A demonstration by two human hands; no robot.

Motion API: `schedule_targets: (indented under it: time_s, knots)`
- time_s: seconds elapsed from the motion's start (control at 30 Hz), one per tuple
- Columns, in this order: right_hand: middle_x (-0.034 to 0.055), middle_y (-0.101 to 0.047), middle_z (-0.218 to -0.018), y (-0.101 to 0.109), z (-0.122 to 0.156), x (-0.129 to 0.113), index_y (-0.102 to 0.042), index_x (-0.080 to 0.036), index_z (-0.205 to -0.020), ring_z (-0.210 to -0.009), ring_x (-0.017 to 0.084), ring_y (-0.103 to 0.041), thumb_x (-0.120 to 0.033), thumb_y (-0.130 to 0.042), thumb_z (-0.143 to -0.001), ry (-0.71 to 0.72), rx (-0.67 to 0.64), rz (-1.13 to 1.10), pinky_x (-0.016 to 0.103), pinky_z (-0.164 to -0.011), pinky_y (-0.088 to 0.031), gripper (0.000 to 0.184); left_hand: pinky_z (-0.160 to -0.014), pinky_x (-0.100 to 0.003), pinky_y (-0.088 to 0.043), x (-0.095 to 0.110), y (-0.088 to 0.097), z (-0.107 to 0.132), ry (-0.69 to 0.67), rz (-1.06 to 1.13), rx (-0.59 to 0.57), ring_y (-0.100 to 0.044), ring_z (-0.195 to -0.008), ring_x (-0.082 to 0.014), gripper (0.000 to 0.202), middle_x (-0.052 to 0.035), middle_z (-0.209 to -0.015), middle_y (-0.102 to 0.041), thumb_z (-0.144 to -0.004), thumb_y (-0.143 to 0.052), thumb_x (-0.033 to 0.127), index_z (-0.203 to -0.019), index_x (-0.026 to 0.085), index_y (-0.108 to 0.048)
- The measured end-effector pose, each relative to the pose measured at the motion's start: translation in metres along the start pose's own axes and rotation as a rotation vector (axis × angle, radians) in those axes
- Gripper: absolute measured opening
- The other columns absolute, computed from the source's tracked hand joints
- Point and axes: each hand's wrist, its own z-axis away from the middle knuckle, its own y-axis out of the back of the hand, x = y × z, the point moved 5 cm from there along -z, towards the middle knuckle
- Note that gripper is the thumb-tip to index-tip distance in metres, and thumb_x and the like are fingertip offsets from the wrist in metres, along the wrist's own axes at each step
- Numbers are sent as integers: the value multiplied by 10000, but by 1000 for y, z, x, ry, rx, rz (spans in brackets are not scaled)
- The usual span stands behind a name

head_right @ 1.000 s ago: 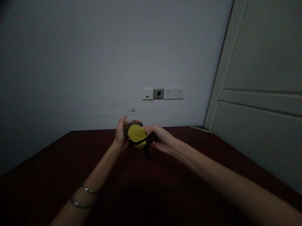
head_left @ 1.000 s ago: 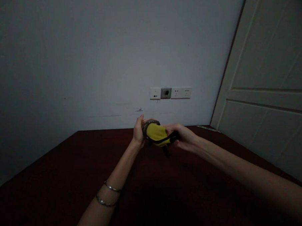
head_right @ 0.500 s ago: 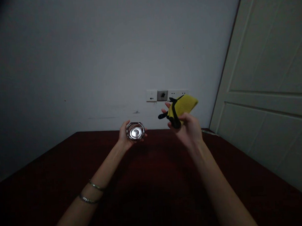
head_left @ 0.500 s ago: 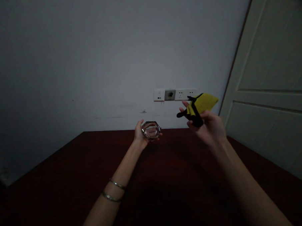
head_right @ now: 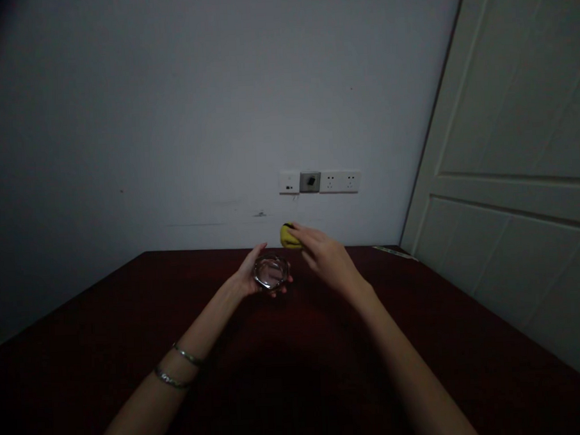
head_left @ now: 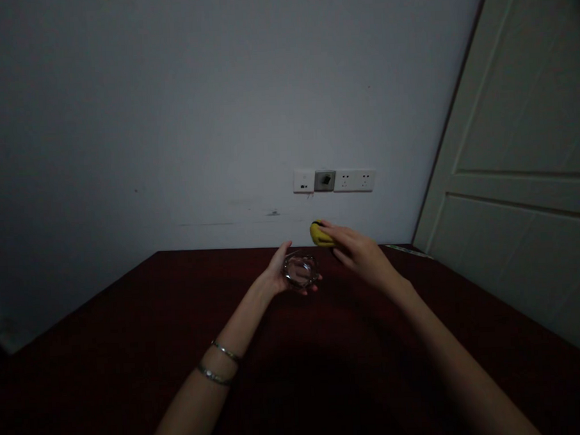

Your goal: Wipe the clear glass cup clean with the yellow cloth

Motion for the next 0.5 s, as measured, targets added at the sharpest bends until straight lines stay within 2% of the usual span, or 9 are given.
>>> schedule_targets:
  time_s: [0.1,0.23,0.37,0.5]
  knots:
    - [80,-447,-1408,-13,0,-23,-436,-211,-1334,-1302,232,-405,-54,-442,-834,177,-113,176,431,-998,-424,525,-428,-349,-463,-4,-2,-3,9,-51,-38,-664,-604,-318,685,-182,-791,-684,-794,-247,669,-948,96,-590]
    - [69,-431,-1416,-26,-1,-37,-452,-219,-1322,-1313,255,-386,-96,-500,-855,294,-191,325,439,-948,-459,486,-415,-350,-465,-4,-4,-4,-2,-89,-41,-658,-586,-305,685,-166,-779,-682,-781,-274,678,-979,105,-592]
    - [59,-441,-1407,-28,2,-32,-454,-219,-1321,-1301,249,-404,-108,-528,-852,301,-176,355,424,-929,-473,488,-407,-347,-460,0,-2,-2,-59,-90,-37,-652,-588,-301,690,-176,-778,-677,-779,-279,674,-990,98,-592]
    - [42,-458,-1396,-29,5,-26,-457,-233,-1319,-1287,243,-425,-128,-524,-861,269,-149,366,417,-928,-480,474,-415,-358,-470,5,6,-1,-126,-27,8,-654,-582,-304,628,-153,-749,-675,-789,-291,647,-928,116,-597]
